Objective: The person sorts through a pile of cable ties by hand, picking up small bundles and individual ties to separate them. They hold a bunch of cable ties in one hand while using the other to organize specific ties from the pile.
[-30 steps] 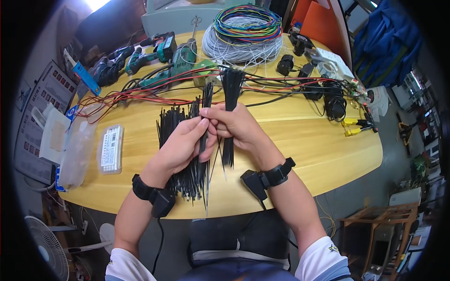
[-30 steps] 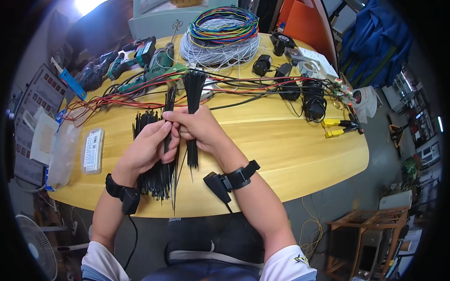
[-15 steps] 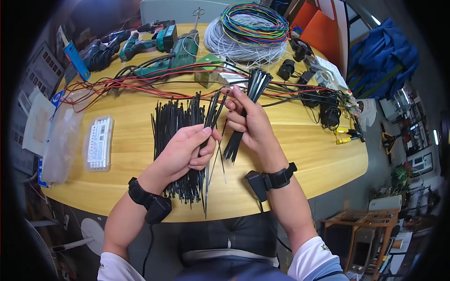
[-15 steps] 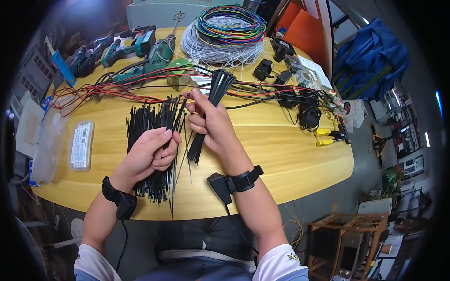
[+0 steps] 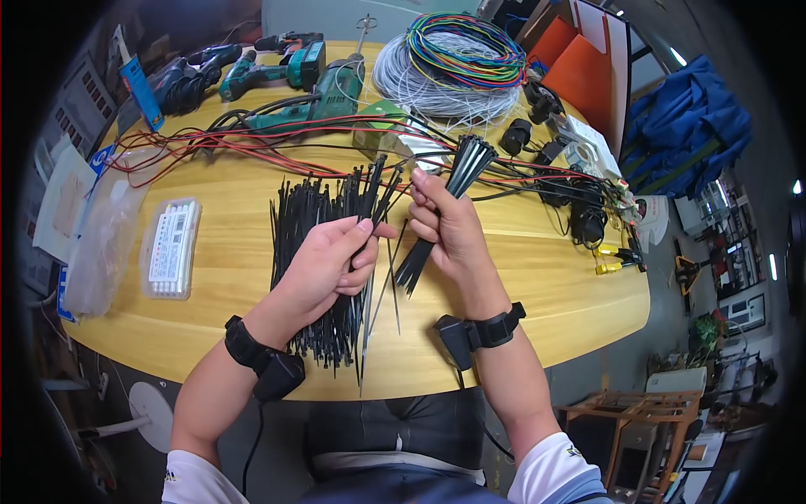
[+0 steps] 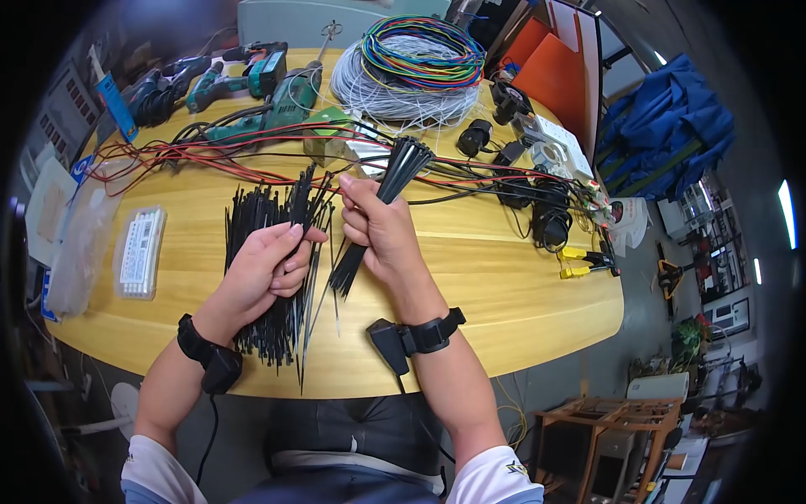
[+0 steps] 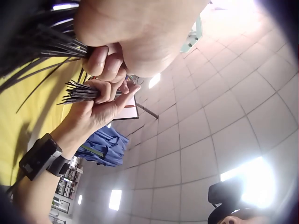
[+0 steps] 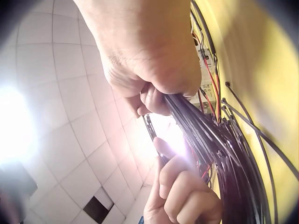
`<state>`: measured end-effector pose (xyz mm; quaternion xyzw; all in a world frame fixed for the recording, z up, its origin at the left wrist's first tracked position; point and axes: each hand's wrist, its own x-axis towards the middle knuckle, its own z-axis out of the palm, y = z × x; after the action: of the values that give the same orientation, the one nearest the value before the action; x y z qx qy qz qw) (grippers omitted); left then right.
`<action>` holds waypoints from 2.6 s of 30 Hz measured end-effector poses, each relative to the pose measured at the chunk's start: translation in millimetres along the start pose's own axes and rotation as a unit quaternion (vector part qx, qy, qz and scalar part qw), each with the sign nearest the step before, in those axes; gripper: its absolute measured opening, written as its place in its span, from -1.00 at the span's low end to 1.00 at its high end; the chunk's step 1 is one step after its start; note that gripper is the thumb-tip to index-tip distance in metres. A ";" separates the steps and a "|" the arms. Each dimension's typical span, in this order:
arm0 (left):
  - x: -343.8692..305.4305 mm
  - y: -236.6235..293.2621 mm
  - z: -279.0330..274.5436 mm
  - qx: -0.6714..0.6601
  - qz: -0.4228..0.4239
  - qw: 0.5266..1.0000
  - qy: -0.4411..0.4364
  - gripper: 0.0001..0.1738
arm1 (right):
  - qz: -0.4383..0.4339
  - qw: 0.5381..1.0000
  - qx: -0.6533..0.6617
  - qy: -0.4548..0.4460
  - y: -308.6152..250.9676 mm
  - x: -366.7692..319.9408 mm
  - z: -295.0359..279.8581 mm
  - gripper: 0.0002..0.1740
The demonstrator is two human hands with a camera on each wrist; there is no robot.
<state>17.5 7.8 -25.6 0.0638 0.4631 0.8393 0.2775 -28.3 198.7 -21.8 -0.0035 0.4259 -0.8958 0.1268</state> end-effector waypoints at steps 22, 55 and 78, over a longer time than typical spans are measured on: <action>1.1 -2.8 1.5 0.044 0.042 0.997 0.045 -0.69 | 0.037 0.993 -0.108 0.001 3.5 -8.0 15.7 -0.90; -2.6 1.8 4.1 0.010 0.004 1.000 0.007 -0.62 | 0.022 0.992 -0.121 0.017 4.2 -8.4 13.3 -0.81; 0.1 -4.6 -2.9 -0.004 0.026 1.000 -0.012 -0.61 | 0.018 0.984 -0.176 -0.004 4.9 -13.7 20.1 -0.78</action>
<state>18.3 7.6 -31.0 0.0853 0.4549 0.8471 0.2611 -11.7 183.5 -11.4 -0.0215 0.5764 -0.8045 0.1415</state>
